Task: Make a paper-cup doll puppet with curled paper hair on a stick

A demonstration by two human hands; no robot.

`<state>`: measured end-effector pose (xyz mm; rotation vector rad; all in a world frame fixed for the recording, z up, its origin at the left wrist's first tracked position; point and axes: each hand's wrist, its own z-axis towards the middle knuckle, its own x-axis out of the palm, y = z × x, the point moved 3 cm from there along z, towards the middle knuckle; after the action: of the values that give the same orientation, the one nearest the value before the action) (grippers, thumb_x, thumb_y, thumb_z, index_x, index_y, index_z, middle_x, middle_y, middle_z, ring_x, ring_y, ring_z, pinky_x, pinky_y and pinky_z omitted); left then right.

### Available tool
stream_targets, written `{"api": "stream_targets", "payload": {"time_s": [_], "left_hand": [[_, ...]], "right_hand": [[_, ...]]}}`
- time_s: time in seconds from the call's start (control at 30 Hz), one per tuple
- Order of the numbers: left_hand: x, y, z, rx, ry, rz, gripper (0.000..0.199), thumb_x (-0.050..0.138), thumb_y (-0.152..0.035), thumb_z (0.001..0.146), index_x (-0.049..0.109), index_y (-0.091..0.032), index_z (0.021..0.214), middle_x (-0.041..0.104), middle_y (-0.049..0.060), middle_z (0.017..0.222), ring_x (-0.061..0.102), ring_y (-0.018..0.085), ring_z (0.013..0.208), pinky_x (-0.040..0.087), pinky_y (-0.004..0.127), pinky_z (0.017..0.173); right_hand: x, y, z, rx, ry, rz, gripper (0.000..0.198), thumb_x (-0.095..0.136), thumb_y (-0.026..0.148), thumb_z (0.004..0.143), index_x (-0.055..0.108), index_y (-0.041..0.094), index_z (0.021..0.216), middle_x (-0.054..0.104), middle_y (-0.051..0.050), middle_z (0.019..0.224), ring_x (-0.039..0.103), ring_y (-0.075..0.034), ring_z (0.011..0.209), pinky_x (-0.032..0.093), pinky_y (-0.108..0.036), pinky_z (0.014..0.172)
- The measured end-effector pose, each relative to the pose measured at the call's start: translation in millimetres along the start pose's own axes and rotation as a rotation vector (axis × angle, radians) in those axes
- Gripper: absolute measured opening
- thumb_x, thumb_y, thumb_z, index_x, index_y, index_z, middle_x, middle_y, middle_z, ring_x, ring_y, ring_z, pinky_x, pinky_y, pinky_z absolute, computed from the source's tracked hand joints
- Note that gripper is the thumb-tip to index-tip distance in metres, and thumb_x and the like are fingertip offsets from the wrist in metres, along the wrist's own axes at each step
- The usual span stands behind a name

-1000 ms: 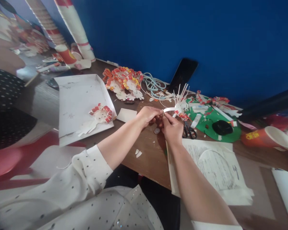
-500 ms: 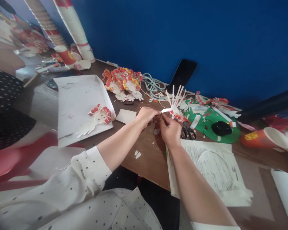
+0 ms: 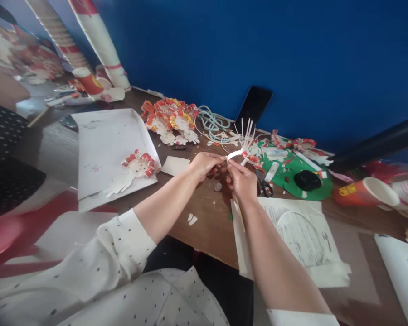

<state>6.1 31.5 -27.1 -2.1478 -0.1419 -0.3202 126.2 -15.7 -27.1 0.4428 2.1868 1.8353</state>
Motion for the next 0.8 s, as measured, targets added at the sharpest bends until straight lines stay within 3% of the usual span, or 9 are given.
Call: {"api": "stream_targets", "payload": {"time_s": [0.1,0.23,0.47,0.63,0.8], "left_hand": [[2.5,-2.2,-1.4,0.067,0.097,-0.024,0.009,0.07,-0.018,0.083,0.071,-0.011,0.08,0.059,0.001,0.059,0.049,0.005,0.048,0.036,0.017,0.05],[3.4,-2.8,-3.1,0.044,0.11,-0.057,0.007,0.068,-0.014,0.084,0.071,-0.01,0.079,0.061,0.001,0.062,0.053,0.005,0.051,0.04,0.017,0.053],[2.5,-1.8,2.3,0.144,0.023,0.154,0.007,0.068,-0.015,0.079,0.072,-0.011,0.073,0.057,0.0,0.052,0.046,0.007,0.045,0.032,0.02,0.047],[1.9,-0.9,3.5,0.205,-0.017,0.22,0.017,0.067,-0.011,0.073,0.065,-0.014,0.057,0.053,-0.001,0.05,0.045,0.008,0.046,0.036,0.022,0.051],[-0.3,0.4,8.2,0.201,-0.046,0.201,0.018,0.069,-0.014,0.071,0.061,-0.015,0.055,0.053,-0.001,0.05,0.046,0.009,0.046,0.036,0.023,0.051]], "right_hand": [[0.3,-2.6,0.7,-0.006,0.021,0.002,0.057,0.074,0.037,0.061,0.073,0.011,0.112,0.05,0.007,0.044,0.036,-0.007,0.037,0.022,-0.021,0.034],[0.1,-5.6,1.4,-0.03,0.035,-0.02,0.055,0.073,0.037,0.064,0.073,0.012,0.114,0.051,0.007,0.042,0.035,-0.007,0.034,0.022,-0.021,0.034],[-0.7,1.5,-8.2,-0.181,0.014,-0.337,0.048,0.067,0.04,0.074,0.075,0.014,0.114,0.055,0.004,0.043,0.043,-0.011,0.036,0.034,-0.024,0.038],[-1.3,3.6,-9.9,-0.362,-0.016,-0.532,0.043,0.062,0.039,0.08,0.076,0.015,0.112,0.067,-0.002,0.055,0.06,-0.018,0.052,0.045,-0.026,0.05],[1.3,6.2,-10.8,-0.34,-0.018,-0.519,0.045,0.063,0.039,0.079,0.074,0.015,0.115,0.069,-0.002,0.06,0.061,-0.017,0.052,0.044,-0.025,0.049]]}}
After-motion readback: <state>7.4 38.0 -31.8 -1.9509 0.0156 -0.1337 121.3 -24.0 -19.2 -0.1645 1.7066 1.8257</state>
